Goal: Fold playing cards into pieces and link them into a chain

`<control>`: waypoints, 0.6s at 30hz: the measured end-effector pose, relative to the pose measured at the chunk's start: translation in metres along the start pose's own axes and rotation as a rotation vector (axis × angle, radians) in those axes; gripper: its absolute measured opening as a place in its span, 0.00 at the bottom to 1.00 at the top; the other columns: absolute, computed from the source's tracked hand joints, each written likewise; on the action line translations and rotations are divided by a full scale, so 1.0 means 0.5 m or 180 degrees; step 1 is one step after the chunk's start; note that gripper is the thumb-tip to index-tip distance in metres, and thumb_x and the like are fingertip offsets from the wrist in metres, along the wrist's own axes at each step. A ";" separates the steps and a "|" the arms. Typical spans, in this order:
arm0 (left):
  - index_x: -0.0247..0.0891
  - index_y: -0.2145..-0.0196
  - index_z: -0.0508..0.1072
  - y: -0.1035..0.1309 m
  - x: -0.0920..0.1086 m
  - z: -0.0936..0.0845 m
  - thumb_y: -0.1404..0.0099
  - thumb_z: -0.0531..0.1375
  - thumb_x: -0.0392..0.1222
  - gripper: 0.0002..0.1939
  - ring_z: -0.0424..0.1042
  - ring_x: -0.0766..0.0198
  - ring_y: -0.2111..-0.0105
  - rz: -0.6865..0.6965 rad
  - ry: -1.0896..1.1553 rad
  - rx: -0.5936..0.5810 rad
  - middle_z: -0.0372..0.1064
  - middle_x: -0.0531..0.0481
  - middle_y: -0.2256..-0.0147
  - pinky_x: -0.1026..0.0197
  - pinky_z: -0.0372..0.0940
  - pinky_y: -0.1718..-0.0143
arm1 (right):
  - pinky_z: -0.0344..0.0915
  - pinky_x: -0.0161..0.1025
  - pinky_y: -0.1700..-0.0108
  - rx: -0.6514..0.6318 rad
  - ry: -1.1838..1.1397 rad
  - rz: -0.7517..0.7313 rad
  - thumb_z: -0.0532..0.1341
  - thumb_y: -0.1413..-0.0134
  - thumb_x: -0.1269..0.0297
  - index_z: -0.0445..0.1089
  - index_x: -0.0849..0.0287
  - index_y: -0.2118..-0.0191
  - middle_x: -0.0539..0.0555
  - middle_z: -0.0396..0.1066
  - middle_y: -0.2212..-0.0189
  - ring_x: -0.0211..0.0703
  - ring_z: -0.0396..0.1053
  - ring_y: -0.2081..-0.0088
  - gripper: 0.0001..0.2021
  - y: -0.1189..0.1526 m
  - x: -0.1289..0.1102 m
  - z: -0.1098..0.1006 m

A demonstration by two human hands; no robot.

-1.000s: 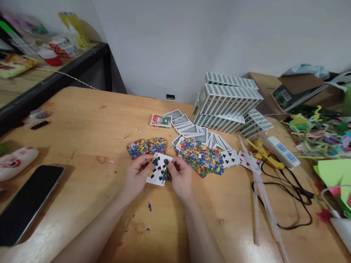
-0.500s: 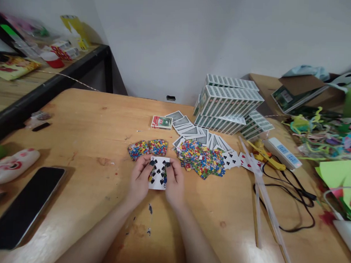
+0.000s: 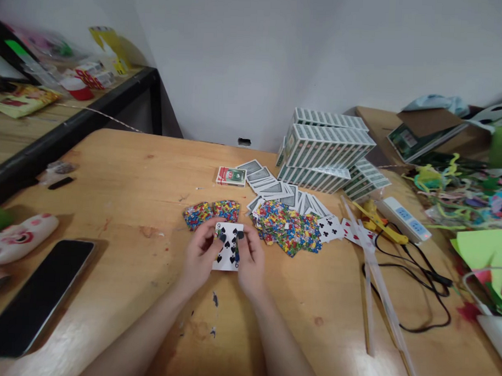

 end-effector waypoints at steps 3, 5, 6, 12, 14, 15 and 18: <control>0.39 0.45 0.56 -0.002 0.009 0.004 0.45 0.58 0.37 0.29 0.68 0.64 0.64 -0.0057 0.0056 -0.0770 0.68 0.45 0.58 0.64 0.64 0.63 | 0.63 0.38 0.59 0.0097 -0.0115 0.0016 0.57 0.52 0.59 0.68 0.55 0.59 0.53 0.70 0.59 0.43 0.67 0.60 0.13 -0.006 -0.001 -0.012; 0.40 0.43 0.52 -0.002 0.013 0.002 0.47 0.61 0.36 0.36 0.68 0.62 0.63 -0.0135 0.0119 -0.1096 0.66 0.44 0.56 0.62 0.64 0.61 | 0.64 0.37 0.62 0.0094 -0.0191 0.0092 0.58 0.52 0.59 0.68 0.55 0.56 0.53 0.70 0.58 0.43 0.67 0.60 0.16 -0.011 0.001 -0.018; 0.40 0.42 0.51 -0.002 0.014 0.001 0.48 0.62 0.35 0.38 0.68 0.62 0.62 -0.0170 0.0145 -0.1197 0.66 0.44 0.56 0.61 0.64 0.61 | 0.64 0.36 0.63 0.0074 -0.0219 0.0126 0.58 0.52 0.59 0.67 0.55 0.55 0.53 0.70 0.59 0.42 0.67 0.61 0.17 -0.012 0.002 -0.021; 0.42 0.41 0.49 -0.005 0.011 -0.001 0.48 0.62 0.33 0.40 0.68 0.63 0.62 -0.0290 0.0226 -0.1364 0.67 0.46 0.58 0.61 0.63 0.59 | 0.64 0.37 0.64 0.0067 -0.0249 0.0078 0.57 0.51 0.58 0.67 0.55 0.54 0.53 0.70 0.59 0.42 0.67 0.62 0.17 -0.015 0.003 -0.027; 0.41 0.41 0.49 -0.005 0.009 -0.002 0.48 0.62 0.33 0.40 0.68 0.62 0.61 -0.0298 0.0197 -0.1326 0.66 0.46 0.58 0.61 0.63 0.58 | 0.63 0.37 0.63 0.0063 -0.0248 0.0081 0.57 0.51 0.58 0.67 0.55 0.55 0.53 0.69 0.59 0.42 0.67 0.62 0.17 -0.015 0.002 -0.026; 0.41 0.41 0.50 -0.005 0.009 -0.003 0.49 0.63 0.33 0.40 0.68 0.62 0.61 -0.0293 0.0171 -0.1314 0.66 0.46 0.58 0.61 0.63 0.58 | 0.64 0.37 0.63 0.0070 -0.0241 0.0082 0.57 0.51 0.58 0.67 0.55 0.55 0.53 0.69 0.59 0.42 0.67 0.61 0.16 -0.015 0.002 -0.026; 0.39 0.41 0.49 -0.006 0.010 -0.004 0.48 0.63 0.34 0.40 0.68 0.62 0.61 -0.0256 0.0098 -0.1314 0.66 0.46 0.59 0.61 0.63 0.58 | 0.64 0.37 0.63 0.0068 -0.0217 0.0076 0.58 0.51 0.57 0.67 0.56 0.56 0.53 0.70 0.60 0.43 0.67 0.61 0.16 -0.016 0.001 -0.026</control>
Point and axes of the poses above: each hand's wrist, its own y-axis away from the middle knuckle, its own z-axis out of the palm, x = y × z, the point moved 4 cm from there along -y, towards the middle knuckle
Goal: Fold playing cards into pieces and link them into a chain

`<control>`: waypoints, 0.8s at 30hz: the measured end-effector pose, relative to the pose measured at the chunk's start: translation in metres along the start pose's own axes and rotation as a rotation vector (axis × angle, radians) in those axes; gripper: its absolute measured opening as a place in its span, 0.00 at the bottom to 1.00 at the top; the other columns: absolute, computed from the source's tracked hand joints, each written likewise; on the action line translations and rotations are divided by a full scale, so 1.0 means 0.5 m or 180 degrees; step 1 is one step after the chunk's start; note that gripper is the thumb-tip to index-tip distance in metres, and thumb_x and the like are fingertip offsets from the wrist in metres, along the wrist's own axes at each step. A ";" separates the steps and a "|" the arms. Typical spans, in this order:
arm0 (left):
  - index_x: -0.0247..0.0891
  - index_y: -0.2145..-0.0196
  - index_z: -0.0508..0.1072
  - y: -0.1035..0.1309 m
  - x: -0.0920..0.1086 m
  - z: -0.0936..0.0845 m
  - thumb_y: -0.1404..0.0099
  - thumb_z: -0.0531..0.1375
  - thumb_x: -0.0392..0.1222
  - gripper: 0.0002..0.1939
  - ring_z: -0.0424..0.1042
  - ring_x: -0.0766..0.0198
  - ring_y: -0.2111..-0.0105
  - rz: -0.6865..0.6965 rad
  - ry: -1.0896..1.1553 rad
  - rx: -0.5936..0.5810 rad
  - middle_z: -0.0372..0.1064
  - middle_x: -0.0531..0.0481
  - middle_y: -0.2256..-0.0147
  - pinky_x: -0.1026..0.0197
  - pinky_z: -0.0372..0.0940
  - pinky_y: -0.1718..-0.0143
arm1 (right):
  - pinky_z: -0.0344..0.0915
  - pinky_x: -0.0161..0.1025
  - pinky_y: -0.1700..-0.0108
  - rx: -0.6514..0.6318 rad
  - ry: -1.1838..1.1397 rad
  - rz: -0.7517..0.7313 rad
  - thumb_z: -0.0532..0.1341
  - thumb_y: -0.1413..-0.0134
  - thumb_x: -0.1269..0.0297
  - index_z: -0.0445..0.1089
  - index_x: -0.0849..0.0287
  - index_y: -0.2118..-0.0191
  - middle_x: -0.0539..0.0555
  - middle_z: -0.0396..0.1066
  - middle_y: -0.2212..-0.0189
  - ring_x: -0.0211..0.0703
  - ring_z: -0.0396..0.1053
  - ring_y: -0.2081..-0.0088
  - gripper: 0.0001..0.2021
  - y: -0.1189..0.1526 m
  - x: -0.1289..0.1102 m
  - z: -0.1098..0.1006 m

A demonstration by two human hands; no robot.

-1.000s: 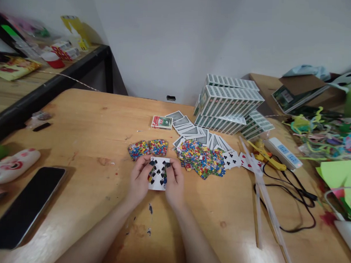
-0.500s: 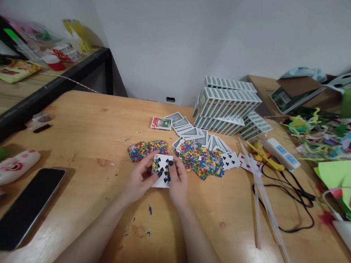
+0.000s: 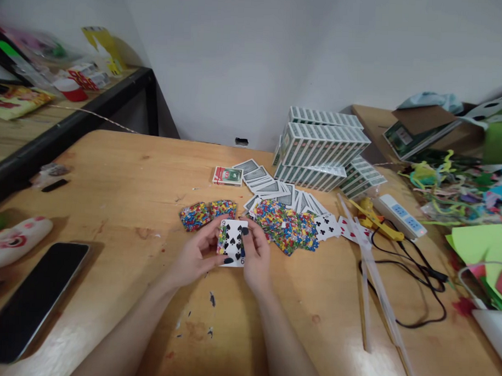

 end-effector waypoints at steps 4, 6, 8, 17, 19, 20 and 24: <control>0.39 0.41 0.49 0.000 0.005 0.002 0.49 0.64 0.36 0.41 0.67 0.60 0.60 0.0016 0.0080 0.0002 0.66 0.44 0.57 0.60 0.62 0.58 | 0.63 0.38 0.62 0.0013 0.0051 -0.0047 0.58 0.51 0.57 0.67 0.56 0.56 0.54 0.69 0.59 0.43 0.66 0.61 0.16 -0.001 0.000 0.000; 0.41 0.41 0.50 -0.001 0.008 0.005 0.48 0.63 0.38 0.39 0.67 0.58 0.58 0.0057 0.0299 0.0033 0.64 0.43 0.54 0.60 0.63 0.58 | 0.63 0.38 0.61 0.0020 0.0066 -0.0070 0.57 0.51 0.58 0.66 0.56 0.56 0.54 0.69 0.59 0.43 0.66 0.61 0.16 -0.001 0.000 0.001; 0.41 0.43 0.53 -0.003 0.006 0.008 0.45 0.61 0.41 0.34 0.65 0.57 0.55 0.0107 0.0515 0.0110 0.62 0.43 0.51 0.60 0.62 0.58 | 0.63 0.38 0.62 -0.0020 0.0081 -0.0109 0.57 0.50 0.58 0.66 0.56 0.56 0.53 0.70 0.60 0.43 0.67 0.62 0.15 0.000 -0.002 0.005; 0.40 0.58 0.66 -0.005 -0.032 0.012 0.38 0.53 0.44 0.11 0.67 0.65 0.65 0.0080 -0.0004 0.1559 0.68 0.50 0.62 0.65 0.63 0.65 | 0.63 0.39 0.59 -0.0066 0.0252 -0.0406 0.54 0.46 0.60 0.63 0.55 0.56 0.53 0.69 0.62 0.42 0.67 0.61 0.12 0.011 0.002 0.021; 0.40 0.58 0.65 -0.004 -0.031 0.012 0.39 0.53 0.42 0.11 0.67 0.65 0.64 0.0157 -0.0047 0.1765 0.68 0.51 0.63 0.65 0.62 0.63 | 0.64 0.39 0.62 0.0014 0.0317 -0.0395 0.54 0.46 0.60 0.63 0.56 0.57 0.53 0.69 0.65 0.42 0.67 0.64 0.11 0.012 0.006 0.020; 0.39 0.59 0.65 -0.003 -0.031 0.011 0.39 0.53 0.42 0.11 0.67 0.65 0.65 0.0160 -0.0061 0.1837 0.68 0.51 0.64 0.65 0.62 0.63 | 0.64 0.38 0.63 0.0029 0.0335 -0.0385 0.54 0.46 0.60 0.63 0.56 0.58 0.52 0.69 0.66 0.41 0.67 0.65 0.11 0.013 0.006 0.021; 0.39 0.60 0.65 0.001 -0.029 0.006 0.39 0.53 0.41 0.10 0.68 0.65 0.66 0.0162 -0.0147 0.1975 0.68 0.50 0.65 0.64 0.62 0.64 | 0.63 0.36 0.67 0.0006 0.0308 -0.0315 0.54 0.47 0.60 0.63 0.57 0.59 0.51 0.68 0.70 0.39 0.66 0.69 0.10 0.015 0.004 0.027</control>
Point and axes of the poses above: each hand's wrist, its own y-axis away from the middle knuckle, its own z-axis out of the palm, x = y × z, the point moved 4 cm from there along -y, towards the middle knuckle
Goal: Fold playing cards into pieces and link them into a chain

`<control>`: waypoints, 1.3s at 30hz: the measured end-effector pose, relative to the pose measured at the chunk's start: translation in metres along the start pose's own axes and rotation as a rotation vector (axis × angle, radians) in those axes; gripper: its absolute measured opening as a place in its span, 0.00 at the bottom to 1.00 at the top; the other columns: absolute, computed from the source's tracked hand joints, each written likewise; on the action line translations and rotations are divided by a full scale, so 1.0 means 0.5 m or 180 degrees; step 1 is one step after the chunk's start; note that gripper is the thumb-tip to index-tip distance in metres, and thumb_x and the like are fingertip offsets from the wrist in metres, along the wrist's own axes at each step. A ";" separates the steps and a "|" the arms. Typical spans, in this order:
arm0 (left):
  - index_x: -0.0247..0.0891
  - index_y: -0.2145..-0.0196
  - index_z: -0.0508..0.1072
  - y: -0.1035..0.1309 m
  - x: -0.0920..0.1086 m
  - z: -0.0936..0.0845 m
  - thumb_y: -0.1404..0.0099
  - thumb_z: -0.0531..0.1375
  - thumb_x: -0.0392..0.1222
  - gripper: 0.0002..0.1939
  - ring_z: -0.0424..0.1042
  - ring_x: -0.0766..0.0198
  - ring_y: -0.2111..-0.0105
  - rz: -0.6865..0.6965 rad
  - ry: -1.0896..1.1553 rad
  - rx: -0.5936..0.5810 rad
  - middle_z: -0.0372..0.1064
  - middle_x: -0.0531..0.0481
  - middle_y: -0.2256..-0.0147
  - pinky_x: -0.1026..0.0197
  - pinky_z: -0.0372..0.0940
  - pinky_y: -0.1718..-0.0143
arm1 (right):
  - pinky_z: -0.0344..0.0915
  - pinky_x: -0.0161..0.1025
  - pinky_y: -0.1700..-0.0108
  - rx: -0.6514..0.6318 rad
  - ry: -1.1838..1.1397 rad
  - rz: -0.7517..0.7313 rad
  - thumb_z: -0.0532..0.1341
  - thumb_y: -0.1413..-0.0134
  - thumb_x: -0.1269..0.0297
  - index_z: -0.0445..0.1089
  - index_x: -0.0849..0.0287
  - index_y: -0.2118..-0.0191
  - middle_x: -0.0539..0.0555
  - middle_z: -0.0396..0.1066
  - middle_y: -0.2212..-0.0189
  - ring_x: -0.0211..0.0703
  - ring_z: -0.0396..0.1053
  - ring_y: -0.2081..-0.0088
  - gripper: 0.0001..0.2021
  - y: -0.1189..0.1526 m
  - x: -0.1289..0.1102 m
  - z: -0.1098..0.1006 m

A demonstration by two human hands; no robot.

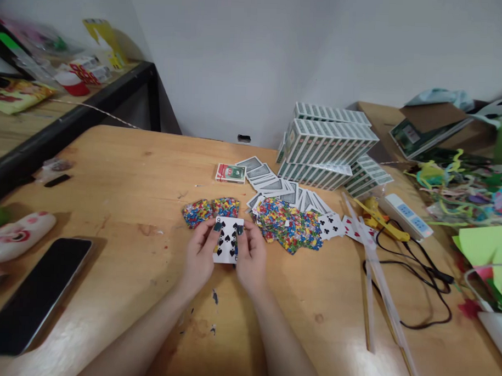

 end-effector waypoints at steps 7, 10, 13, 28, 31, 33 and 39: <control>0.39 0.62 0.65 0.006 0.005 0.000 0.38 0.52 0.42 0.08 0.67 0.67 0.70 0.0109 -0.0013 -0.0069 0.68 0.52 0.69 0.66 0.62 0.69 | 0.62 0.35 0.70 -0.0026 -0.0016 0.0051 0.54 0.47 0.60 0.62 0.56 0.61 0.49 0.67 0.73 0.38 0.64 0.72 0.09 0.003 -0.007 0.003; 0.39 0.63 0.65 0.006 0.004 -0.001 0.38 0.52 0.42 0.07 0.67 0.67 0.71 0.0128 -0.0012 -0.0073 0.67 0.53 0.70 0.67 0.61 0.70 | 0.62 0.35 0.69 -0.0063 -0.0004 0.0032 0.54 0.46 0.60 0.62 0.56 0.60 0.50 0.67 0.71 0.39 0.65 0.70 0.09 0.003 -0.006 0.004; 0.39 0.63 0.65 0.005 0.004 -0.002 0.38 0.52 0.41 0.07 0.66 0.67 0.71 0.0169 -0.0063 -0.0074 0.66 0.53 0.70 0.67 0.61 0.70 | 0.62 0.36 0.69 -0.0069 0.0017 0.0043 0.54 0.46 0.60 0.62 0.56 0.60 0.50 0.68 0.71 0.40 0.65 0.70 0.09 0.003 -0.003 0.004; 0.39 0.63 0.65 0.004 0.005 0.000 0.38 0.52 0.41 0.07 0.67 0.66 0.69 0.0131 -0.0081 -0.0030 0.67 0.52 0.68 0.66 0.61 0.69 | 0.61 0.34 0.73 -0.0078 0.0056 0.0084 0.53 0.47 0.58 0.60 0.56 0.62 0.48 0.65 0.74 0.38 0.63 0.74 0.09 0.005 0.001 0.005; 0.39 0.63 0.65 0.005 0.004 -0.001 0.38 0.52 0.42 0.07 0.68 0.66 0.69 0.0080 -0.0094 -0.0022 0.68 0.51 0.68 0.65 0.61 0.69 | 0.61 0.34 0.72 -0.0075 0.0113 0.0073 0.53 0.47 0.57 0.60 0.56 0.63 0.48 0.64 0.73 0.38 0.63 0.73 0.09 0.004 0.002 0.005; 0.39 0.63 0.65 0.005 0.006 0.000 0.38 0.52 0.42 0.07 0.68 0.65 0.68 0.0072 -0.0099 -0.0040 0.68 0.51 0.67 0.65 0.61 0.69 | 0.61 0.34 0.72 -0.0070 0.0121 0.0080 0.53 0.47 0.57 0.60 0.55 0.63 0.48 0.64 0.74 0.38 0.63 0.73 0.09 0.005 0.002 0.005; 0.39 0.63 0.66 0.008 0.011 0.002 0.39 0.52 0.39 0.07 0.67 0.66 0.69 0.0101 -0.0068 -0.0074 0.68 0.52 0.69 0.65 0.62 0.68 | 0.61 0.36 0.69 -0.0024 0.0196 0.0029 0.52 0.47 0.59 0.60 0.55 0.62 0.49 0.64 0.72 0.39 0.63 0.70 0.08 0.007 -0.004 0.002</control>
Point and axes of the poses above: each hand's wrist, its own y-axis away from the middle knuckle, its own z-axis out of the palm, x = y × z, the point moved 4 cm from there along -y, towards the middle knuckle
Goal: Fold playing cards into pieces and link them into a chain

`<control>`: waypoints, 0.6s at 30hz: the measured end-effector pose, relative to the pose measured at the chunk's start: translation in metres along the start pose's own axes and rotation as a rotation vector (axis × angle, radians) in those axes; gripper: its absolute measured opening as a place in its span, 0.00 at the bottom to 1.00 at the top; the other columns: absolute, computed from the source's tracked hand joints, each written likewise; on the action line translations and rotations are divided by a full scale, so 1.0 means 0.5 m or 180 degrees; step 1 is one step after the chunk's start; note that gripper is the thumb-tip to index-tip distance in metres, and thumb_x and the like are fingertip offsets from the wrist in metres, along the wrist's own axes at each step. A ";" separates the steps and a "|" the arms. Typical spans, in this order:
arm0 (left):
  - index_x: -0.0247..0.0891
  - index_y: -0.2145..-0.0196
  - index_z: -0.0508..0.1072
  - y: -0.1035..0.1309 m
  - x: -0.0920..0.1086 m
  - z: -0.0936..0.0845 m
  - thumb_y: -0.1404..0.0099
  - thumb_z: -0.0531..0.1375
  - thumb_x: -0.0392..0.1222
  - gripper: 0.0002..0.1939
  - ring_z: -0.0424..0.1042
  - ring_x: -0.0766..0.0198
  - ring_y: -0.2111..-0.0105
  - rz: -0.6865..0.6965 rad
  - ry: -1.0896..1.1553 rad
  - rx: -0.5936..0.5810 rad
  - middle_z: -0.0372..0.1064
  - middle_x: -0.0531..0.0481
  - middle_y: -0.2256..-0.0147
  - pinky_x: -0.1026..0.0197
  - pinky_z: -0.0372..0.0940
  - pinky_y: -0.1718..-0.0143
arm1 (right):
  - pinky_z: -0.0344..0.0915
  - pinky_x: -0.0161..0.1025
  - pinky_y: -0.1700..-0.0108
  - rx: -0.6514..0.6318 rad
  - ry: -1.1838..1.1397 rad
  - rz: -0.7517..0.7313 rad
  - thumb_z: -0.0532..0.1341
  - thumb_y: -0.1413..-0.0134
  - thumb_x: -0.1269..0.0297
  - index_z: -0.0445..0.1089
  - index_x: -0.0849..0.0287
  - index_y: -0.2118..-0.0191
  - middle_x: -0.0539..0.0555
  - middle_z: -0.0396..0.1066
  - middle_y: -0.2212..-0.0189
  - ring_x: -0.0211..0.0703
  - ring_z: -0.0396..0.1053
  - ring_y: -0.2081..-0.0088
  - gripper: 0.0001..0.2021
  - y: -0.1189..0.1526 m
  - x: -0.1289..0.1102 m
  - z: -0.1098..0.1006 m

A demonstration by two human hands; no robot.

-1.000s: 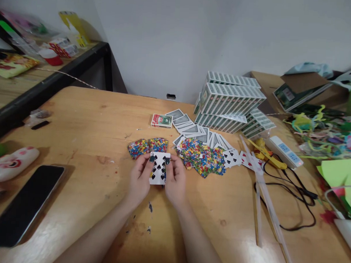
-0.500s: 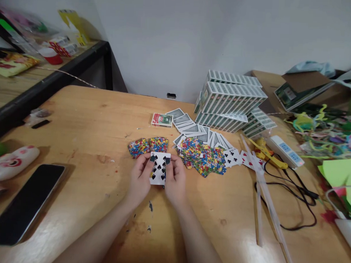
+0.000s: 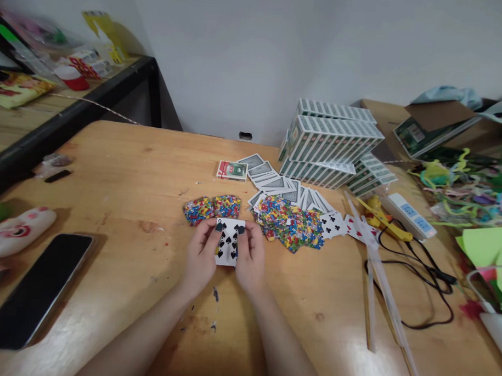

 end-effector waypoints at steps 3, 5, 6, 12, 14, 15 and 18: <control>0.39 0.62 0.66 0.001 0.000 0.002 0.39 0.52 0.38 0.07 0.67 0.67 0.70 0.0014 0.0051 -0.0015 0.68 0.53 0.69 0.66 0.62 0.68 | 0.60 0.36 0.69 -0.0027 -0.0025 -0.0015 0.52 0.47 0.60 0.60 0.55 0.62 0.48 0.63 0.72 0.39 0.63 0.70 0.07 0.001 -0.002 0.000; 0.40 0.63 0.67 0.002 0.001 0.002 0.39 0.51 0.37 0.07 0.67 0.67 0.70 0.0040 0.0081 0.0003 0.68 0.53 0.69 0.66 0.62 0.68 | 0.59 0.35 0.69 -0.0034 -0.0044 -0.0011 0.52 0.47 0.61 0.60 0.55 0.63 0.48 0.63 0.72 0.39 0.62 0.70 0.07 0.001 -0.004 0.000; 0.40 0.63 0.67 0.002 0.001 0.002 0.39 0.51 0.37 0.07 0.67 0.67 0.69 0.0054 0.0092 0.0010 0.68 0.53 0.69 0.66 0.62 0.67 | 0.59 0.35 0.69 -0.0027 -0.0047 -0.0007 0.52 0.47 0.61 0.60 0.54 0.63 0.47 0.62 0.72 0.39 0.62 0.70 0.06 0.001 -0.005 0.000; 0.40 0.63 0.67 0.003 0.002 0.002 0.40 0.51 0.36 0.08 0.68 0.66 0.68 0.0100 0.0093 -0.0002 0.69 0.53 0.68 0.65 0.62 0.67 | 0.59 0.35 0.70 0.0004 -0.0019 0.0008 0.50 0.47 0.63 0.59 0.54 0.64 0.47 0.62 0.73 0.39 0.62 0.72 0.05 0.001 -0.014 0.001; 0.40 0.63 0.67 0.001 0.002 0.002 0.40 0.51 0.36 0.08 0.68 0.66 0.68 0.0088 0.0048 0.0005 0.69 0.53 0.68 0.65 0.62 0.66 | 0.58 0.35 0.71 0.0005 0.0013 0.0014 0.50 0.48 0.63 0.59 0.54 0.65 0.47 0.62 0.74 0.39 0.62 0.72 0.05 0.000 -0.015 0.000; 0.39 0.63 0.67 0.001 0.002 0.002 0.40 0.51 0.37 0.08 0.68 0.66 0.68 0.0074 0.0038 0.0008 0.69 0.52 0.68 0.65 0.62 0.66 | 0.58 0.35 0.71 0.0012 0.0020 0.0016 0.50 0.48 0.63 0.59 0.54 0.65 0.47 0.62 0.74 0.39 0.62 0.72 0.05 0.000 -0.014 0.000; 0.40 0.64 0.68 -0.001 0.002 0.002 0.41 0.52 0.38 0.08 0.68 0.66 0.69 0.0018 0.0084 0.0007 0.69 0.53 0.69 0.65 0.62 0.67 | 0.57 0.34 0.73 0.0009 -0.0008 0.0035 0.50 0.48 0.64 0.59 0.54 0.65 0.47 0.62 0.74 0.39 0.61 0.73 0.05 -0.001 -0.010 -0.001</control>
Point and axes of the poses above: each hand's wrist, its own y-axis away from the middle knuckle, its own z-axis out of the palm, x = y × z, the point moved 4 cm from there along -y, towards the middle knuckle
